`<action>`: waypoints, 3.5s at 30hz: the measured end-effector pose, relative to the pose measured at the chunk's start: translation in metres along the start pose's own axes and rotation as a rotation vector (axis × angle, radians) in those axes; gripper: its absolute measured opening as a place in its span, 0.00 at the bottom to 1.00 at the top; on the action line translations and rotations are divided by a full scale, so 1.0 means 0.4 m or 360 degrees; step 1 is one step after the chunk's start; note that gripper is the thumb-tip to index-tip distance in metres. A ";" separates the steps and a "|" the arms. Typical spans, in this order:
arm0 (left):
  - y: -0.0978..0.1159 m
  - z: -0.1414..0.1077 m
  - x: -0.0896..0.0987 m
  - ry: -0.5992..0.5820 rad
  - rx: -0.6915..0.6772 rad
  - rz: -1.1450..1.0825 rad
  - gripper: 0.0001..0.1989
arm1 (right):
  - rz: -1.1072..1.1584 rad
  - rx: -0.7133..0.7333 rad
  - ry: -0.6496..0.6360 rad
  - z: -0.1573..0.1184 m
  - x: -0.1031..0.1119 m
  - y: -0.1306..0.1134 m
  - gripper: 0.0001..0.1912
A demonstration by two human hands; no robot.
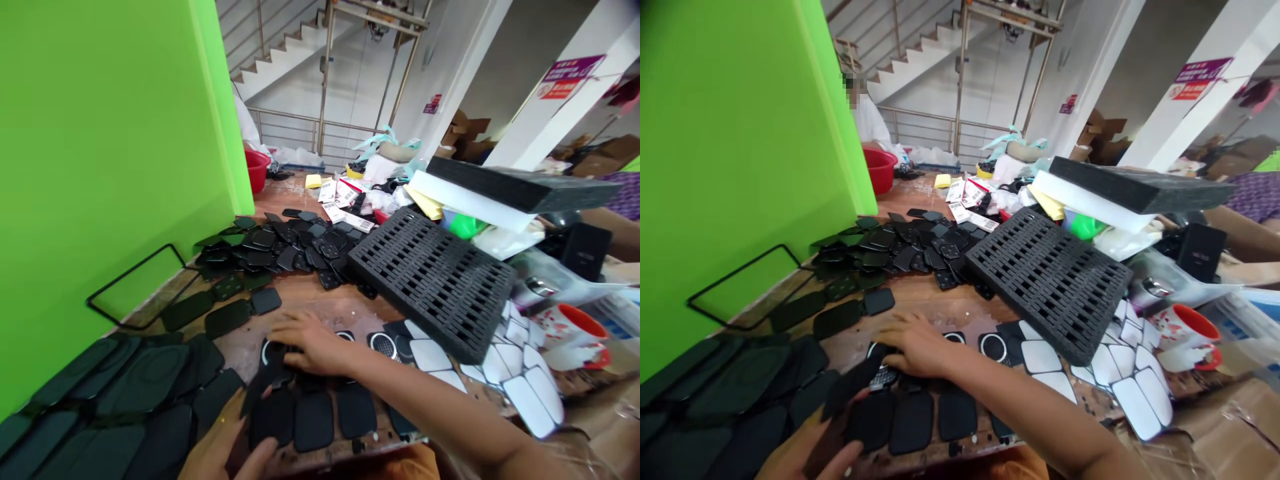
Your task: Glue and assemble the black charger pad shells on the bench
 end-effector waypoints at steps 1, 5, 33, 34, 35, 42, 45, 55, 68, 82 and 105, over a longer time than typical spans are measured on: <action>-0.004 0.001 0.003 0.0011 0.0174 -0.0212 0.22 | 0.0221 -0.0098 0.0143 -0.009 0.029 0.005 0.14; 0.047 0.020 -0.011 0.0078 0.0624 -0.1132 0.15 | 0.1090 -0.0764 0.0387 -0.085 0.066 0.074 0.08; 0.042 0.060 -0.038 0.0108 0.0037 0.0619 0.42 | 0.0929 -0.0677 0.1225 -0.219 0.205 -0.006 0.06; 0.043 0.061 -0.049 0.0056 -0.0006 0.0670 0.41 | 0.0979 -0.0737 0.1194 -0.221 0.202 0.017 0.06; 0.045 0.061 -0.059 0.0020 -0.0035 0.0709 0.41 | 0.1026 -0.0795 0.1168 -0.224 0.198 0.039 0.06; 0.060 0.073 -0.055 -0.0010 0.0151 0.0594 0.38 | 0.1236 -0.1072 0.1047 -0.273 0.170 0.139 0.09; 0.055 0.073 -0.044 -0.0026 0.0334 0.0364 0.41 | 0.1332 -0.1156 0.0955 -0.293 0.146 0.172 0.11; -0.007 0.047 0.007 0.0236 0.0926 -0.0544 0.46 | 0.1836 -0.1281 0.0570 -0.302 0.053 0.206 0.11; 0.076 -0.009 -0.083 -0.0257 0.1111 -0.2132 0.19 | 0.2253 -0.1326 -0.0277 -0.247 -0.034 0.051 0.11; 0.072 -0.011 -0.087 -0.0314 0.0993 -0.2051 0.23 | 0.2151 -0.1419 -0.0352 -0.247 -0.071 0.040 0.12; 0.081 -0.001 -0.089 -0.0385 0.1059 -0.2003 0.22 | 0.1905 -0.1422 -0.0271 -0.243 -0.062 0.065 0.13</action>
Point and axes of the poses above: each hand's wrist, its own z-axis towards the middle knuckle, its own x-axis out of the back of the hand, y = z × x, the point moved 9 cm from there along z, towards the middle knuckle, and after that the axes turned 11 degrees about -x, right-handed, at the moved point
